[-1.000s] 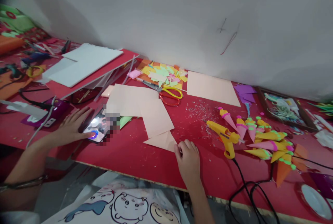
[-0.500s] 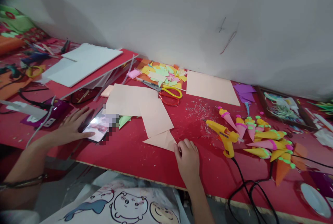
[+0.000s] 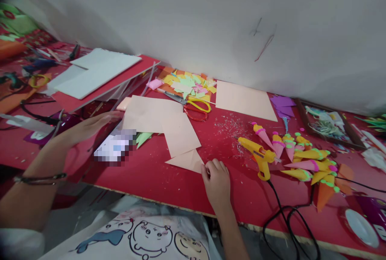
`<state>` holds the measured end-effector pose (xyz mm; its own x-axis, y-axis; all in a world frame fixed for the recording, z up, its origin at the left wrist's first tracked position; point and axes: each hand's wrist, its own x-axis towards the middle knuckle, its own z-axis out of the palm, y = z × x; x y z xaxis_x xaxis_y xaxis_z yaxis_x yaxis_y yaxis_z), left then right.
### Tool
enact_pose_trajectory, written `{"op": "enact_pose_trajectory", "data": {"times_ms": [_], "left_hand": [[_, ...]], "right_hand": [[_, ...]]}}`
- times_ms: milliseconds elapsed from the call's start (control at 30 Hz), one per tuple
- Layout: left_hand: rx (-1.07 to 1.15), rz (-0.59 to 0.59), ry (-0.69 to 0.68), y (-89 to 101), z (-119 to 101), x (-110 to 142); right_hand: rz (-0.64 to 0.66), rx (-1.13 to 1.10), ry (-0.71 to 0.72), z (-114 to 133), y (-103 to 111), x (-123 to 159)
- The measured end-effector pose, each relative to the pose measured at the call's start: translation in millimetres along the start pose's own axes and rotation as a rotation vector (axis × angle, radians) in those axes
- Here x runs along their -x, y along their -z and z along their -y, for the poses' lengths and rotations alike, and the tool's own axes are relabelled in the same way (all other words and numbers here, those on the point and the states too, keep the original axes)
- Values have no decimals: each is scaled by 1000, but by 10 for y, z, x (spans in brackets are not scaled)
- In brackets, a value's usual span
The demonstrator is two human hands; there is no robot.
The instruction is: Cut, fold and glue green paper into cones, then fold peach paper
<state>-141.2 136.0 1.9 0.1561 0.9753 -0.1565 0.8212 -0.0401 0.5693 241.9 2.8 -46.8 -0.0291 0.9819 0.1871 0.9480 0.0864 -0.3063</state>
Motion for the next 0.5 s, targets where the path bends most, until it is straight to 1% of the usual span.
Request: {"op": "enact_pose_trajectory", "data": {"times_ms": [33,100,200,300,400,500], "left_hand": [[29,71,-39,18,-43,-69],[22,141,-81,44,-110,-183],[-64,132,-148,47,-166,-286],[-80,117,-211,16,-170,-326],[-96,69,-190,-16,-170,-340],[-110,40,-179,-28,-224,-354]], "right_hand": [[-4,1,2,0,1,0],[-19,0,9,3,3,0],[-30,3,11,10,6,0],[-23,6,3,14,6,0],[-4,-1,-6,10,4,1],[18,-5,-14,2,2,1]]}}
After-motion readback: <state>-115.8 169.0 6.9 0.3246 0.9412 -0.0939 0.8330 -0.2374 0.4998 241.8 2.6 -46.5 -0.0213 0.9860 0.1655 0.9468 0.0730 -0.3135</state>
